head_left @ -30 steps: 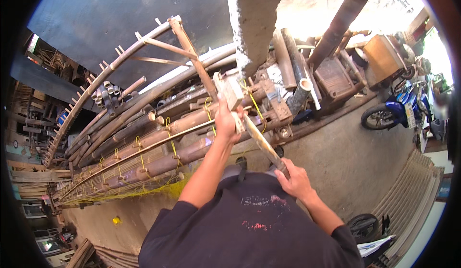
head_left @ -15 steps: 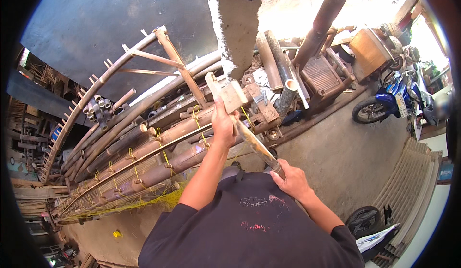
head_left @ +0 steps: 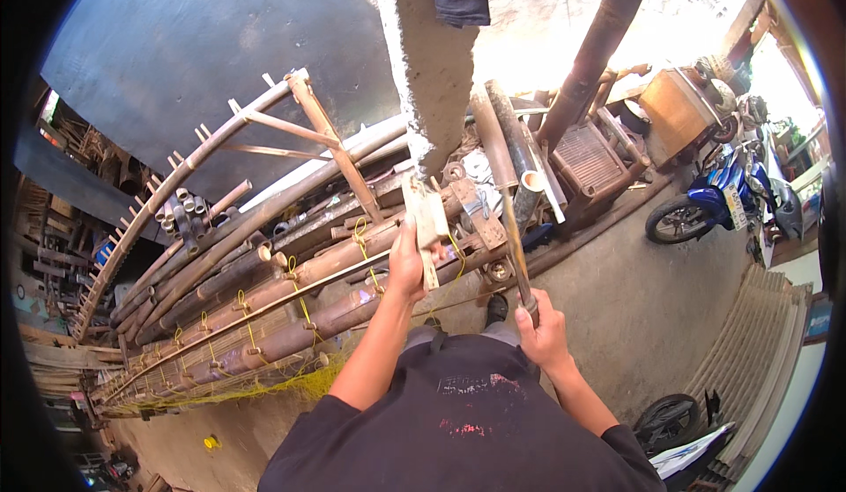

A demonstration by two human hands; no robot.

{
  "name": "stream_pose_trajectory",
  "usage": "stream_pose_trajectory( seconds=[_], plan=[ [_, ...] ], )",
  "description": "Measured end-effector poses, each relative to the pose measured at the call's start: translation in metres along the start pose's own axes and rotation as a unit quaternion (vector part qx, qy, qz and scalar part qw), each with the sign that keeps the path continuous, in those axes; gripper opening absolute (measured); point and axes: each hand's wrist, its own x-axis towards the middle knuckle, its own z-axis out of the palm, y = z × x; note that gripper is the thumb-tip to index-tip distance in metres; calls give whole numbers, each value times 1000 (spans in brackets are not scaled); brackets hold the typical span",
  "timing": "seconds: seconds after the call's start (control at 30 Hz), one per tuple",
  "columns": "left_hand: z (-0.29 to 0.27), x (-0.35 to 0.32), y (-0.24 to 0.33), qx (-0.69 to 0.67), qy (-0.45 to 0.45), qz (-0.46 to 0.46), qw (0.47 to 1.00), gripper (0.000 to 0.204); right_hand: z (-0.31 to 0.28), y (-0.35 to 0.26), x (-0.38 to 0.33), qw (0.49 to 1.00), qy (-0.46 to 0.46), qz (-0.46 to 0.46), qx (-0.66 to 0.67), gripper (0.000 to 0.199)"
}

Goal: The person assembles a bamboo structure by tying bamboo poles together with yellow string and hammering small wooden blocks into place. They repeatedly wrap string around the poles and secure them, then use a hammer to drive blocks into the frame.

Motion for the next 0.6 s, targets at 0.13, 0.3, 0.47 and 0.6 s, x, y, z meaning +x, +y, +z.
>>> stream_pose_trajectory(
  seconds=[0.13, 0.3, 0.47, 0.6],
  plan=[
    [14, -23, 17, 22, -43, -113, 992, 43, 1, 0, 27, 998, 34, -50, -31, 42],
    [-1, -33, -4, -66, -88, -181, 977, 48, 0, 3, 24, 987, 104, -123, -16, 46],
    [0, -38, -19, 17, -67, -216, 974, 48, 7, 25, 34, 980, -3, -62, -187, 45],
    [-26, -42, -54, -74, -35, -274, 958, 44, 2, 12, 21, 998, 49, -24, -30, 39]
  ],
)
